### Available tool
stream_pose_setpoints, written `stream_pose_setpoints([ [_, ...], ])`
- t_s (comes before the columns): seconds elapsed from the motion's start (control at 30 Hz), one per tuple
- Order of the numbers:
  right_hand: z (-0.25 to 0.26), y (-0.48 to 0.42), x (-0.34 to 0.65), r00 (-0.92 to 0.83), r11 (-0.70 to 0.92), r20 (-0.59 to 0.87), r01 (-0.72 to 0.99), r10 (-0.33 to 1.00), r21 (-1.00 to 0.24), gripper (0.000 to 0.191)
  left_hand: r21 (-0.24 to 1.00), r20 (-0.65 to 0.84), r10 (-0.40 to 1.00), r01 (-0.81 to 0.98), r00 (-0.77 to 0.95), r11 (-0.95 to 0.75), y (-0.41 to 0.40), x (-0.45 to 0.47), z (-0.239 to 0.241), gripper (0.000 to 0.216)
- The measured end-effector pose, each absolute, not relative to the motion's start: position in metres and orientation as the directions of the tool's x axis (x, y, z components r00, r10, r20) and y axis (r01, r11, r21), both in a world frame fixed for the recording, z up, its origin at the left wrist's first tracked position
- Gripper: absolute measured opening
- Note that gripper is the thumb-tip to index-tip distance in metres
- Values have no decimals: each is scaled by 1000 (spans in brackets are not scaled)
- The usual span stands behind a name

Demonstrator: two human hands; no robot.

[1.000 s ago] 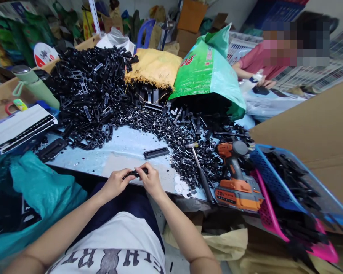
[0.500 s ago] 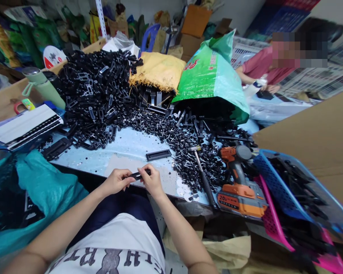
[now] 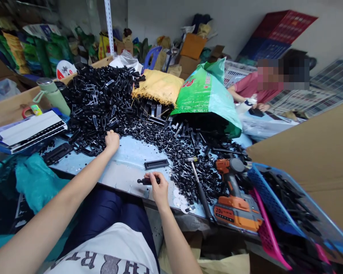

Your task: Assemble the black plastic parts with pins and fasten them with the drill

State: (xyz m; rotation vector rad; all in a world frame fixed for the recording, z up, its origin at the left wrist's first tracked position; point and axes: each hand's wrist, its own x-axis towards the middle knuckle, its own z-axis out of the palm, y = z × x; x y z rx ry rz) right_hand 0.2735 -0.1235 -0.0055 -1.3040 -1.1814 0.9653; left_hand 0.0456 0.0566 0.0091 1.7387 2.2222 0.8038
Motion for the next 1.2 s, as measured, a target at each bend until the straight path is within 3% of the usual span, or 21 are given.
stream_pose_setpoints([
  [0.1,-9,-119,273,201,59,60,10,978,-998,30,517,205,956,852,-210,77,39,55,-1,24],
  [0.2,-9,-109,273,179,18,25,42,983,-999,35,517,185,979,856,-88,-21,8,71,-6,14],
  [0.33,-6,-93,272,-30,-149,-151,47,988,-988,54,611,137,952,733,275,-300,-49,98,-6,9],
  [0.4,-4,-89,269,-157,-189,-190,22,969,-982,48,691,150,898,605,414,-395,-74,107,-3,12],
  [0.47,-3,-87,267,-174,-195,-184,-53,967,-979,38,790,124,903,510,411,-340,-90,111,0,16],
  [0.57,0,-89,266,-43,-157,-152,-188,987,-969,36,953,-45,908,291,417,-86,-99,109,3,27],
  [0.63,4,-92,268,-28,-136,-133,-182,991,-974,34,985,-132,874,160,468,64,-99,106,5,32],
  [0.7,8,-96,269,-81,-115,-108,-90,991,-989,34,983,-173,868,138,465,121,-99,103,7,35],
  [0.8,13,-103,270,-131,-60,-66,46,989,-997,33,970,-163,895,236,416,66,-102,99,13,38],
  [0.93,11,-111,269,-65,-5,-12,94,998,-996,31,925,-41,943,369,331,-89,-110,99,20,35],
  [1.03,9,-115,270,-109,-39,-43,38,993,-999,32,917,13,940,371,340,-147,-115,97,25,32],
  [1.2,6,-123,273,-252,-135,-101,-122,963,-983,40,971,-7,865,211,502,-114,-118,88,33,31],
])
